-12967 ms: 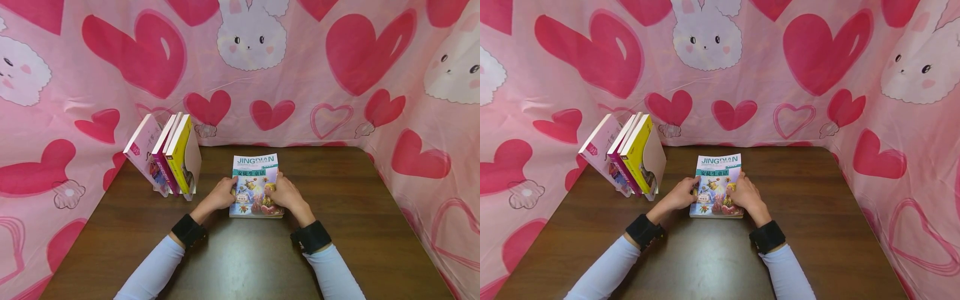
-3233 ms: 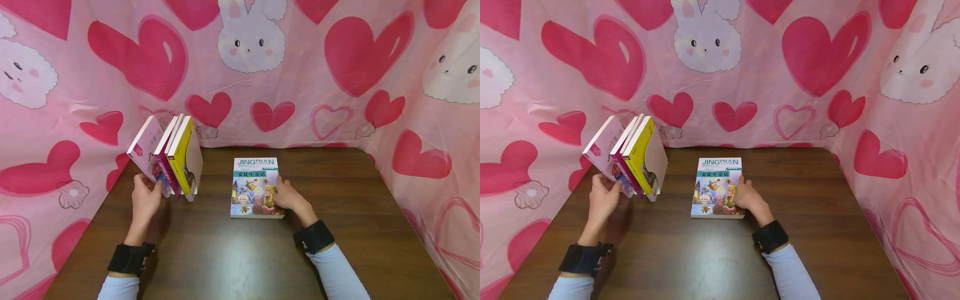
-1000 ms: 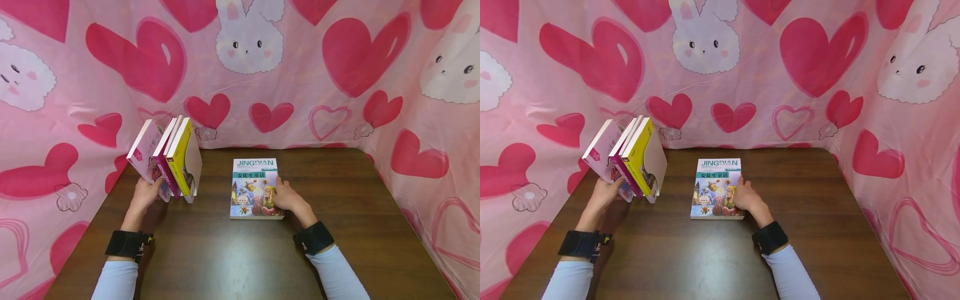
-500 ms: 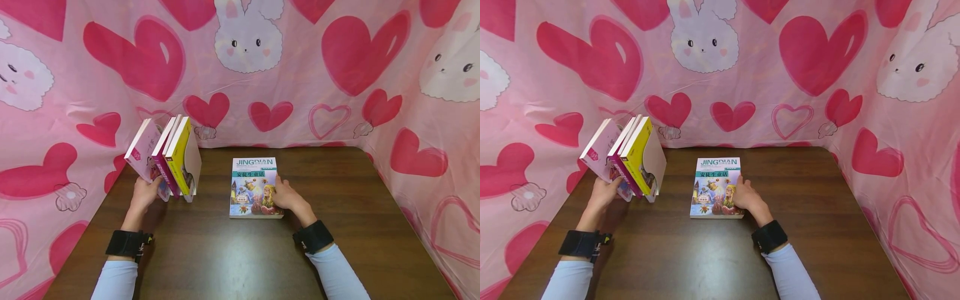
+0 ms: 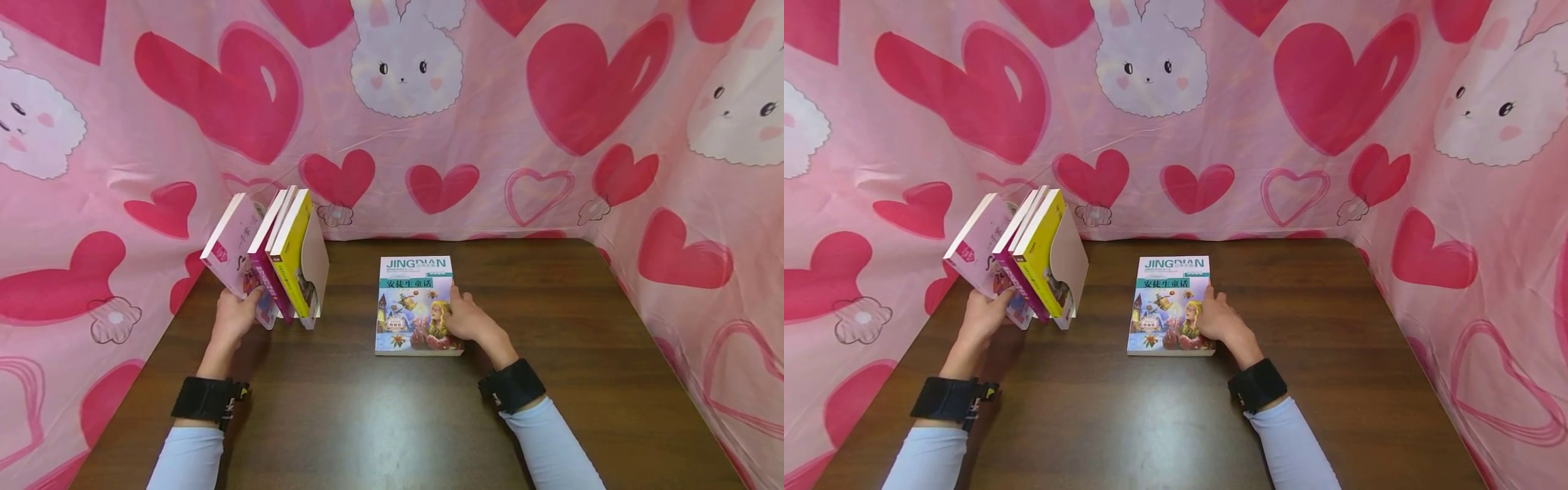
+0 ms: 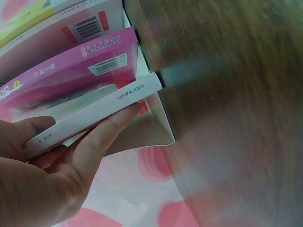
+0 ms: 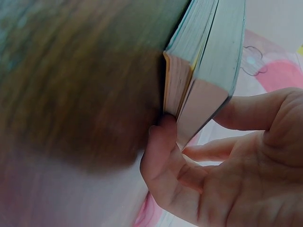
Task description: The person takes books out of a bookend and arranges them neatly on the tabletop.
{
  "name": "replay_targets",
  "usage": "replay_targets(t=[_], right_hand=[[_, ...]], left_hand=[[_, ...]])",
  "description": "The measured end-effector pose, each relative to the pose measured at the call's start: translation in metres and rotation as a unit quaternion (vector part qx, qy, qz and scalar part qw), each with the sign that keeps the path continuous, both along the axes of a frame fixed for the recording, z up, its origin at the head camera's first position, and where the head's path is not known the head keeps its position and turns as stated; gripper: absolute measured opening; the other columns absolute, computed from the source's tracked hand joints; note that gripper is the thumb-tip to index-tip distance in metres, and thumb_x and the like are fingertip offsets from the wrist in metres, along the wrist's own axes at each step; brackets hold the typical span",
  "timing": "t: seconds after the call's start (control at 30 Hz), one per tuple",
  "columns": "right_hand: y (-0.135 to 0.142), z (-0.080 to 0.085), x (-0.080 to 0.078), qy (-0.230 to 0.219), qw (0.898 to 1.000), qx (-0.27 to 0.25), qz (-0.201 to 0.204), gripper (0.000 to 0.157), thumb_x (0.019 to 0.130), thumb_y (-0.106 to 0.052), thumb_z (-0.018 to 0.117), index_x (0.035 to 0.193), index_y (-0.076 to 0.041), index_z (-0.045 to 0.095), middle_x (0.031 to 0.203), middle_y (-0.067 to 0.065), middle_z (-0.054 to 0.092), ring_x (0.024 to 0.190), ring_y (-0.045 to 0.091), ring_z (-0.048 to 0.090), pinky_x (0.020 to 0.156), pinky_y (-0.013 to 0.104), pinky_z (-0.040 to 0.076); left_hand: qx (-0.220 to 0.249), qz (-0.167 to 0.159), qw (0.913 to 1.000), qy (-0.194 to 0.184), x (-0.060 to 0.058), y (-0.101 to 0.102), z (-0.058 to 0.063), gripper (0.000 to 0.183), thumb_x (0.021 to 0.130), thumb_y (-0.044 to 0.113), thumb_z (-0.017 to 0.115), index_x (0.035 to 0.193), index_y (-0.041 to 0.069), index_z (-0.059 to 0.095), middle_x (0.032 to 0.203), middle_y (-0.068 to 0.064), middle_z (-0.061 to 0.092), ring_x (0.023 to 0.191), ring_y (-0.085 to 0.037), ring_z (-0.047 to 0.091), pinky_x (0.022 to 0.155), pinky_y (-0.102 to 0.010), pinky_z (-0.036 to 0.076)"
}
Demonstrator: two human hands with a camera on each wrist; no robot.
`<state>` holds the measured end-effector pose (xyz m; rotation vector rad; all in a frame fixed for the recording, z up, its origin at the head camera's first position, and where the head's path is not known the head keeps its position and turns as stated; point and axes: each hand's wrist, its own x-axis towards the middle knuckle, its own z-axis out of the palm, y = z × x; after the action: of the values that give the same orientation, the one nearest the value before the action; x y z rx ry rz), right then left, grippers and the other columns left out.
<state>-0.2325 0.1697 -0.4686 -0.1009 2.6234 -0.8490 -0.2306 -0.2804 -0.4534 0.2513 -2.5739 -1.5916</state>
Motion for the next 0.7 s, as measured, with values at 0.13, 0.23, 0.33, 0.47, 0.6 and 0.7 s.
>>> replay_targets(t=[0.13, 0.23, 0.33, 0.47, 0.6, 0.7], right_hand=[[0.0004, 0.0008, 0.0001, 0.002, 1.0, 0.001, 0.0, 0.074, 0.108, -0.017, 0.048, 0.162, 0.012, 0.008, 0.163, 0.042, 0.014, 0.151, 0.053, 0.024, 0.12, 0.066, 0.023], [0.0002, 0.001, 0.0006, 0.004, 1.0, -0.001, 0.0, 0.074, 0.108, -0.016, 0.049, 0.162, 0.013, 0.008, 0.163, 0.042, 0.015, 0.151, 0.054, 0.025, 0.12, 0.067, 0.024], [0.0, 0.0017, 0.0011, 0.004, 1.0, -0.003, 0.0, 0.074, 0.108, -0.016, 0.049, 0.162, 0.013, 0.007, 0.163, 0.042, 0.014, 0.151, 0.054, 0.023, 0.12, 0.067, 0.023], [0.0002, 0.0024, 0.0012, 0.004, 1.0, -0.003, 0.001, 0.074, 0.108, -0.016, 0.047, 0.162, 0.013, 0.007, 0.164, 0.042, 0.012, 0.153, 0.053, 0.018, 0.121, 0.066, 0.02], [-0.0001, 0.0021, 0.0009, 0.005, 1.0, -0.006, 0.005, 0.074, 0.108, -0.016, 0.047, 0.162, 0.013, 0.006, 0.164, 0.042, 0.011, 0.154, 0.053, 0.017, 0.122, 0.065, 0.02], [-0.0006, 0.0016, 0.0007, 0.005, 1.0, -0.008, 0.007, 0.074, 0.108, -0.016, 0.048, 0.162, 0.013, 0.006, 0.164, 0.042, 0.011, 0.153, 0.053, 0.017, 0.121, 0.065, 0.02]], left_hand=[[-0.003, 0.009, 1.0, 0.002, 0.0006, 0.0009, 0.0006, 0.061, 0.11, 0.027, 0.052, 0.159, -0.004, 0.033, 0.15, -0.035, 0.047, 0.13, -0.057, 0.053, 0.094, -0.067, 0.051], [-0.005, 0.012, 0.9999, 0.005, 0.0009, 0.0009, 0.0009, 0.061, 0.11, 0.026, 0.052, 0.159, -0.003, 0.033, 0.151, -0.035, 0.047, 0.131, -0.057, 0.052, 0.099, -0.069, 0.048], [-0.005, 0.016, 0.9998, 0.003, 0.0016, 0.0013, 0.002, 0.061, 0.109, 0.024, 0.053, 0.159, -0.004, 0.032, 0.151, -0.035, 0.047, 0.132, -0.057, 0.051, 0.099, -0.069, 0.048], [-0.003, 0.024, 0.9997, -0.003, 0.0028, 0.0017, 0.0045, 0.062, 0.109, 0.023, 0.053, 0.16, -0.005, 0.031, 0.152, -0.035, 0.045, 0.133, -0.057, 0.05, 0.1, -0.069, 0.047], [0.001, 0.024, 0.9997, -0.003, 0.0044, 0.0014, 0.0066, 0.064, 0.109, 0.023, 0.054, 0.162, -0.003, 0.029, 0.155, -0.034, 0.043, 0.137, -0.058, 0.046, 0.104, -0.071, 0.043], [0.0, 0.025, 0.9997, 0.001, 0.0058, 0.0008, 0.0069, 0.064, 0.109, 0.023, 0.054, 0.161, -0.004, 0.029, 0.155, -0.034, 0.043, 0.136, -0.057, 0.047, 0.103, -0.07, 0.045]])
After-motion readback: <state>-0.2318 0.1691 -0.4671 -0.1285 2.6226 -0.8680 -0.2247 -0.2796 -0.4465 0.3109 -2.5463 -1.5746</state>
